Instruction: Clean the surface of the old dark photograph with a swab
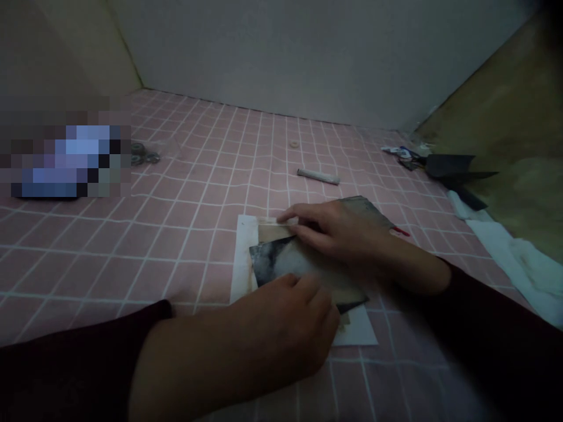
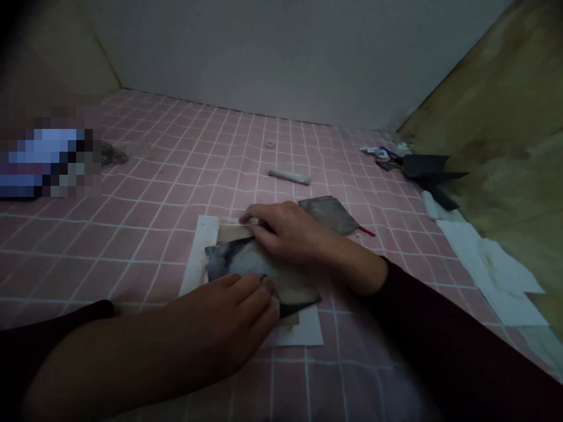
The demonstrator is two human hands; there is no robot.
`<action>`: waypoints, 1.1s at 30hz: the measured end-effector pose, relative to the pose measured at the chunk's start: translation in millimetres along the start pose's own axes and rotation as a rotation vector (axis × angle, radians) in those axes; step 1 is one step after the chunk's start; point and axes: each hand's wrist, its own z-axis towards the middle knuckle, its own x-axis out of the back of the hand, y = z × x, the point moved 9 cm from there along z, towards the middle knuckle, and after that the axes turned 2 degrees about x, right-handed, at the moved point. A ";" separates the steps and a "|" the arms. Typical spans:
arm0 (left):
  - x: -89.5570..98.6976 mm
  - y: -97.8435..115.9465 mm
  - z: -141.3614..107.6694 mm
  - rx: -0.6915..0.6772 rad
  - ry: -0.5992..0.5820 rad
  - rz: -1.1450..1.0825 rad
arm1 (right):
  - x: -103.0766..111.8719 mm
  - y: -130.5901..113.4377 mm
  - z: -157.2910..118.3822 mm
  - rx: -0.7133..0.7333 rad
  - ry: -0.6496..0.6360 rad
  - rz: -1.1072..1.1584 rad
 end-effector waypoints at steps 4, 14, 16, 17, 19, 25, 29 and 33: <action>0.7 -1.8 0.4 0.021 0.011 0.064 | -8.1 -17.5 2.0 0.144 -0.023 0.103; 0.5 -1.0 -0.3 0.027 0.026 0.041 | -6.5 -14.0 3.3 0.096 -0.024 0.107; 1.3 -1.1 0.0 0.027 0.020 0.035 | -7.2 -14.5 3.7 0.094 -0.036 0.093; 1.6 -1.2 0.4 0.025 0.018 0.022 | -5.4 -10.5 3.4 0.056 -0.033 0.059; 1.2 -0.9 1.1 0.018 0.009 -0.004 | -0.3 -1.5 1.8 -0.028 -0.021 -0.006; 0.2 -1.4 1.0 0.029 0.016 0.051 | -6.9 -14.3 2.9 0.110 -0.029 0.122; 0.9 -1.4 0.7 0.023 0.023 0.009 | -1.9 1.2 1.9 -0.002 -0.021 0.013; 0.8 -0.6 0.8 0.009 0.020 0.011 | 2.7 1.9 1.0 -0.041 -0.001 0.005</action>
